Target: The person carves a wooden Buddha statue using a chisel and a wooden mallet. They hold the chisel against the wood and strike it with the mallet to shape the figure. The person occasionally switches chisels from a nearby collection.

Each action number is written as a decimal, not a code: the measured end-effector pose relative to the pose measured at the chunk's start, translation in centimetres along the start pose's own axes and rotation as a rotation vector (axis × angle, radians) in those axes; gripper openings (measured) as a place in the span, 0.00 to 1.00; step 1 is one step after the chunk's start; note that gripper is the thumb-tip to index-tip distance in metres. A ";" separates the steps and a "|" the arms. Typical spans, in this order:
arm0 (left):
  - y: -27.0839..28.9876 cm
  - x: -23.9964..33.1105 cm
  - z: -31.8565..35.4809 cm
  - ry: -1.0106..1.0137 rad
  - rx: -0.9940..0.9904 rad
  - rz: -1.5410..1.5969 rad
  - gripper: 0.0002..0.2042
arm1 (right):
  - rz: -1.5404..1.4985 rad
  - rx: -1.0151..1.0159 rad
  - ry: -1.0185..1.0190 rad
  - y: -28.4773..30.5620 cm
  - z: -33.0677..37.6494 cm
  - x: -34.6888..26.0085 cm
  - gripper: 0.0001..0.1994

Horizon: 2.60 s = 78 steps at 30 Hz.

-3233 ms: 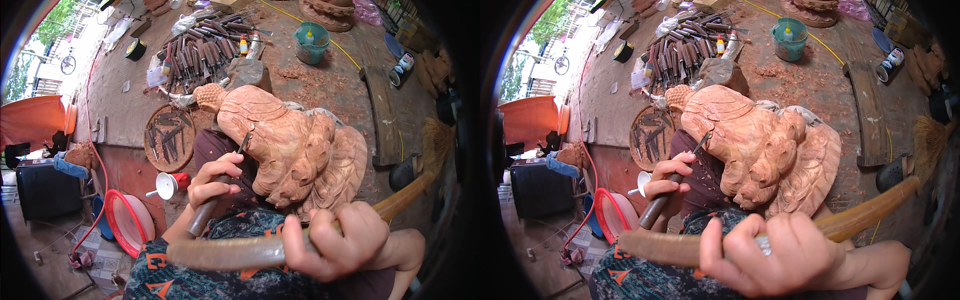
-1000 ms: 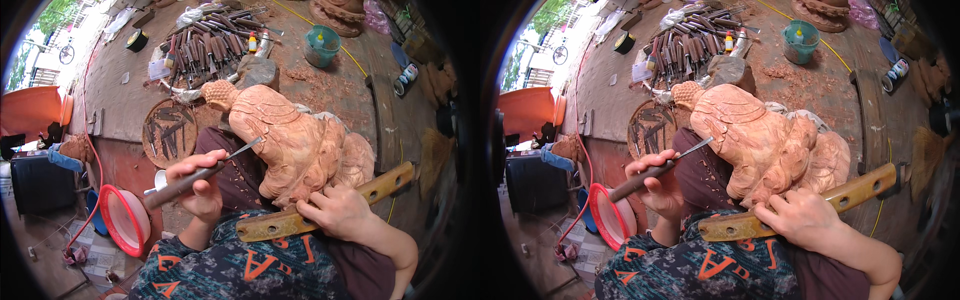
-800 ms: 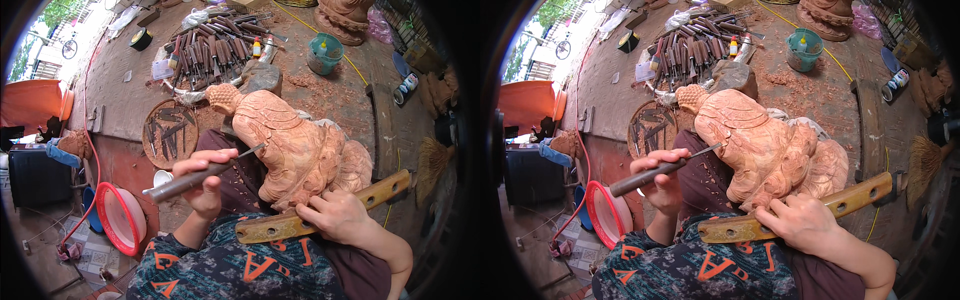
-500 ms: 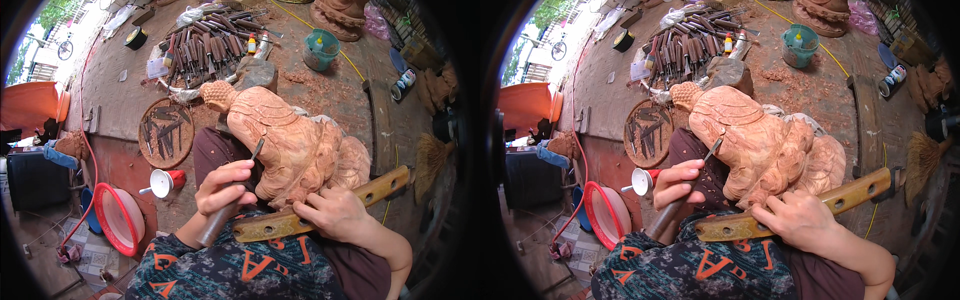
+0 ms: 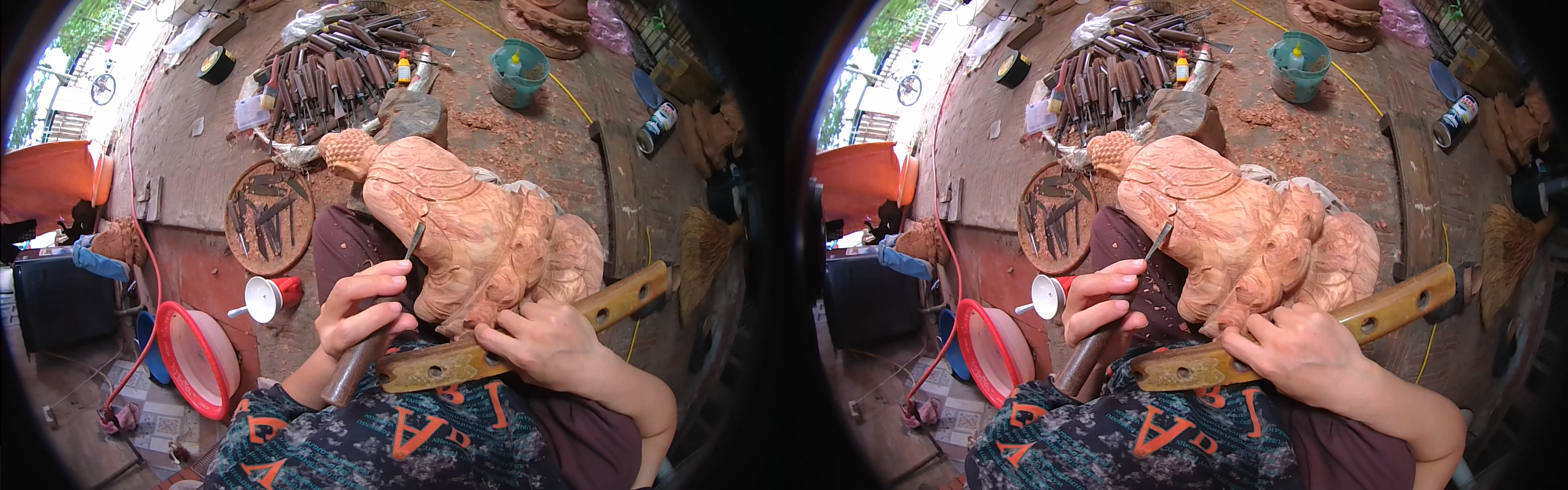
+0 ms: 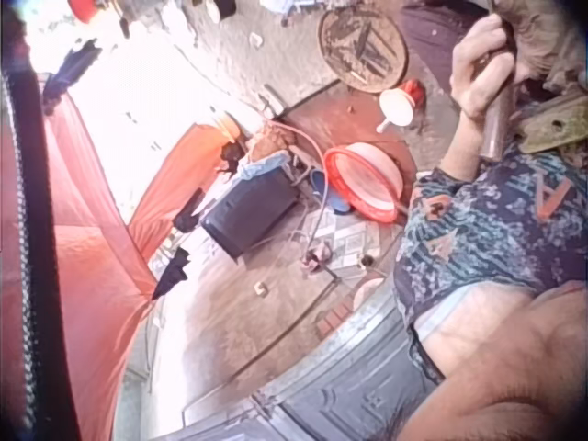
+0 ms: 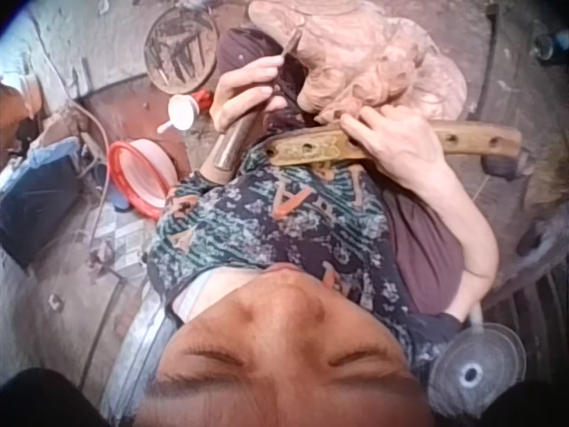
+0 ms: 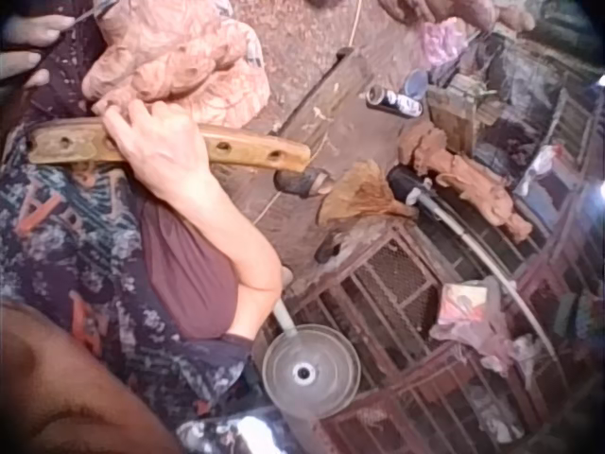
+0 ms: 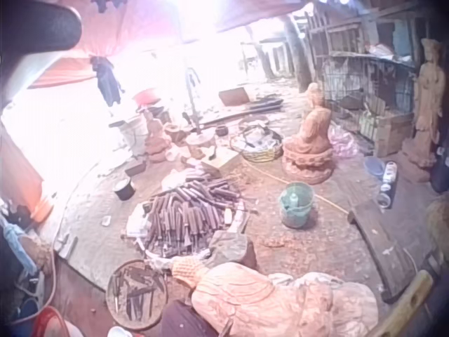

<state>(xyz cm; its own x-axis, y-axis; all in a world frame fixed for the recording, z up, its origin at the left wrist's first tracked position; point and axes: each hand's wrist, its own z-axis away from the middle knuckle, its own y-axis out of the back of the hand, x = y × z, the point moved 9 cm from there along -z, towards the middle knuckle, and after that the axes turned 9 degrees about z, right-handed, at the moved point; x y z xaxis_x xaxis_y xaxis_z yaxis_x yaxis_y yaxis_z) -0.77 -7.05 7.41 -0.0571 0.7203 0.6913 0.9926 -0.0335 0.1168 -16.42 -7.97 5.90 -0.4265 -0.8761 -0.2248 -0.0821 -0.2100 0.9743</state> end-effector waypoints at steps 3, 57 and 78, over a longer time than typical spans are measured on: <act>-0.4 -0.1 0.5 -0.049 -0.014 -0.042 0.16 | 0.022 -0.018 0.009 0.0 0.0 0.0 0.11; 4.6 1.0 -0.9 0.014 0.305 -0.078 0.24 | 0.008 -0.029 0.050 0.3 -0.2 -0.2 0.13; 8.0 -8.4 -8.7 0.094 0.665 0.632 0.19 | -0.330 -0.190 0.010 1.6 -1.4 1.6 0.19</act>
<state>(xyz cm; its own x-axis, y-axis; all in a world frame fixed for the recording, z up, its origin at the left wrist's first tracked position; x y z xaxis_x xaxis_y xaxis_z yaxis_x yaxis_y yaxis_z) 6.69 -19.41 8.74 0.5373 0.6432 0.5456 0.6978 0.0244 -0.7159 -15.93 -10.29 7.11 -0.3957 -0.7521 -0.5271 -0.0450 -0.5574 0.8290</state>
